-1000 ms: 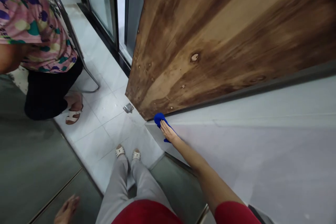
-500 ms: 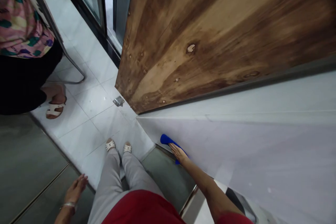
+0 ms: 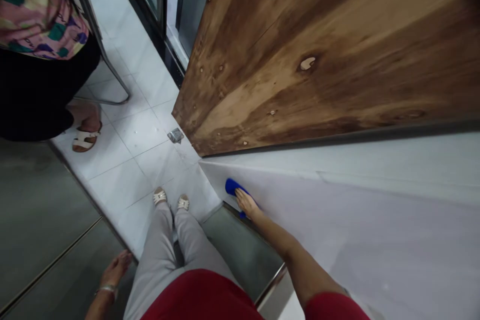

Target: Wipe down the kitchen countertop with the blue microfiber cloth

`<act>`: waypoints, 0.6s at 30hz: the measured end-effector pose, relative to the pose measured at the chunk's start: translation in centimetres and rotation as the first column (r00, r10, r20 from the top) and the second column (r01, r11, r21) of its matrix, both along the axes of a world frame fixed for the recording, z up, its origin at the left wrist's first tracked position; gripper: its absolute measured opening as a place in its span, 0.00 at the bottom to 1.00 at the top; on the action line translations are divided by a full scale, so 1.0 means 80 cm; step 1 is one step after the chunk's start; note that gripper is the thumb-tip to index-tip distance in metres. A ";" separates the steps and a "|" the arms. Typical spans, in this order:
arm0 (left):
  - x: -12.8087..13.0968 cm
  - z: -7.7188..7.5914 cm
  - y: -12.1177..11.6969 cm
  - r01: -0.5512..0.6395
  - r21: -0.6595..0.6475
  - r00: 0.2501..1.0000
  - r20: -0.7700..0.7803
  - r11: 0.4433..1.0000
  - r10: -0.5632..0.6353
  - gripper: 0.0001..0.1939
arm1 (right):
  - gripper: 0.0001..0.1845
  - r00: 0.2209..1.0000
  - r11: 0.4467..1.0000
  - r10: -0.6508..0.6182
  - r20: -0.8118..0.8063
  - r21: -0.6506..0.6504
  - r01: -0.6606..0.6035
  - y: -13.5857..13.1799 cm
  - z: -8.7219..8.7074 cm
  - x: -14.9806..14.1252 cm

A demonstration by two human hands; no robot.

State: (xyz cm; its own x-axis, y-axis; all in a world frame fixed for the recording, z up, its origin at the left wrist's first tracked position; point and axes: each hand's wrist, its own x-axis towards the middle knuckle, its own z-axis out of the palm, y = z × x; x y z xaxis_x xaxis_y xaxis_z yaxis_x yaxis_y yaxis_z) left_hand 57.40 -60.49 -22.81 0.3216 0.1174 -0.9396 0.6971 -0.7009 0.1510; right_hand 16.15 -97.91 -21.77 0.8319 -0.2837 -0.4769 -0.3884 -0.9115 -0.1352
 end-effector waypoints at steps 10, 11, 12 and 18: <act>0.029 0.010 0.013 -0.176 -0.050 0.984 0.028 0.983 0.178 0.12 | 0.25 0.993 0.992 -0.121 -0.014 0.029 0.121 -0.082 -0.108 0.129; 0.027 0.011 0.023 -0.182 -0.056 0.982 0.037 0.982 0.184 0.13 | 0.26 0.992 0.991 -0.126 -0.004 0.043 0.126 -0.081 -0.116 0.128; 0.024 0.013 0.034 -0.172 -0.053 0.983 0.050 0.984 0.175 0.16 | 0.27 0.991 0.990 -0.131 0.008 0.060 0.131 -0.079 -0.125 0.126; 0.029 0.034 0.090 -0.031 0.152 0.987 0.158 0.988 0.006 0.20 | 0.26 0.977 0.963 -0.208 0.056 0.189 0.194 -0.055 -0.181 0.099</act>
